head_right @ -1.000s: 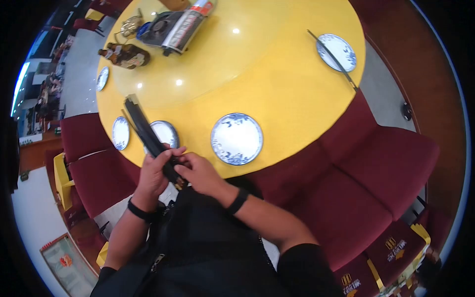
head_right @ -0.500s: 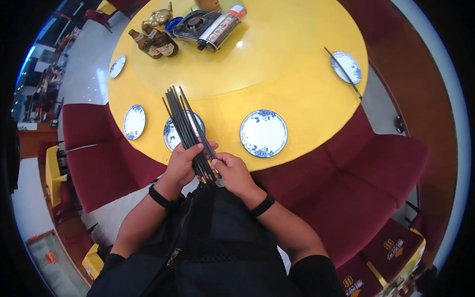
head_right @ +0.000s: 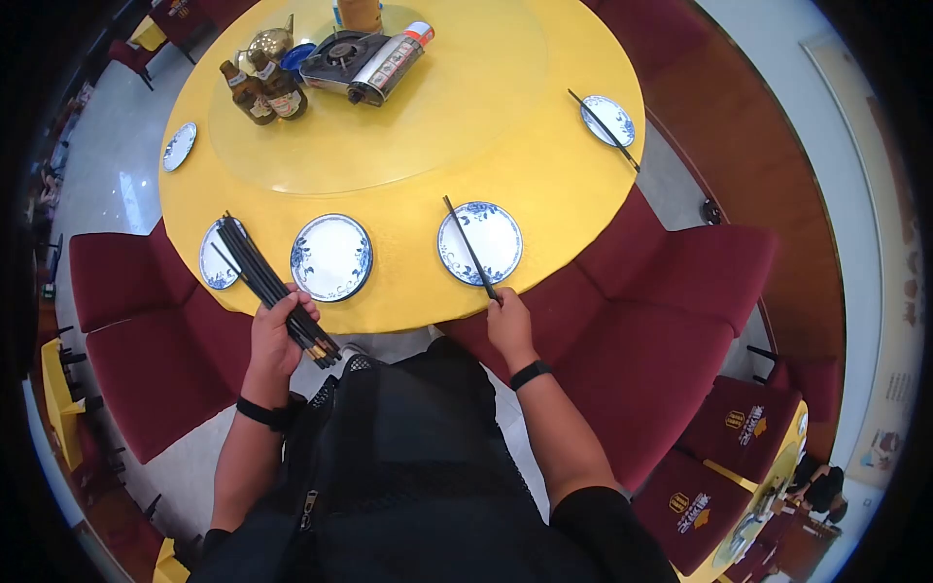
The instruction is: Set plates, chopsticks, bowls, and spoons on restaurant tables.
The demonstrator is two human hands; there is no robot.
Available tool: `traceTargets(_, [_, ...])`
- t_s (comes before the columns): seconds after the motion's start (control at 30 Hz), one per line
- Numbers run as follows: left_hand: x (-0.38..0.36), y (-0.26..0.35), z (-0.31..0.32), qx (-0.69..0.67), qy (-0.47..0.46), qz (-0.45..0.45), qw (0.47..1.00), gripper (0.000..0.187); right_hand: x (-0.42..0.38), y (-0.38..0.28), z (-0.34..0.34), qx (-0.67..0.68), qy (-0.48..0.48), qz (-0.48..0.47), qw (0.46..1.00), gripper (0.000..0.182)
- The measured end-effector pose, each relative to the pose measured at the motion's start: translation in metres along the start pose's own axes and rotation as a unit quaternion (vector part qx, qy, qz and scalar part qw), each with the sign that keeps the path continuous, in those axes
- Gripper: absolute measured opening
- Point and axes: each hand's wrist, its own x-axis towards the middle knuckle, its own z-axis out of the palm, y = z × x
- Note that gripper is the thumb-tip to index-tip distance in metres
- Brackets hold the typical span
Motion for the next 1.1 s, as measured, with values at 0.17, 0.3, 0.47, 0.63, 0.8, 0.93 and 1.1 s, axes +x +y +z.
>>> traceTargets(0.17, [-0.003, 0.0, -0.008, 0.013, 0.009, 0.008, 1.0, 0.018, 0.014, 0.003, 0.004, 0.065, -0.007, 0.047, 0.997, 0.02])
traceTargets(0.3, [-0.006, -0.003, -0.004, 0.028, 0.01, 0.004, 1.0, 0.018, 0.018, 0.012, 0.004, 0.03, -0.011, 0.017, 0.999, 0.025])
traceTargets(0.47, [-0.007, -0.004, 0.001, 0.04, 0.015, 0.015, 0.999, 0.018, 0.017, 0.019, 0.008, 0.013, 0.004, -0.013, 1.0, 0.024])
traceTargets(0.63, [-0.006, -0.009, 0.005, 0.038, 0.015, 0.013, 0.999, 0.016, 0.013, 0.004, 0.005, -0.045, 0.029, -0.056, 0.997, 0.023])
traceTargets(0.8, [-0.005, -0.011, 0.007, 0.028, 0.017, 0.014, 0.999, 0.017, 0.009, -0.006, -0.005, -0.035, -0.002, -0.045, 0.998, 0.022])
traceTargets(0.93, [-0.005, -0.01, 0.007, 0.019, 0.037, -0.003, 0.999, 0.018, 0.01, -0.004, -0.007, -0.066, -0.009, -0.076, 0.995, 0.023])
traceTargets(1.1, [-0.002, -0.011, -0.001, 0.009, 0.039, -0.001, 0.999, 0.017, 0.013, -0.001, -0.005, -0.09, -0.009, -0.078, 0.993, 0.024])
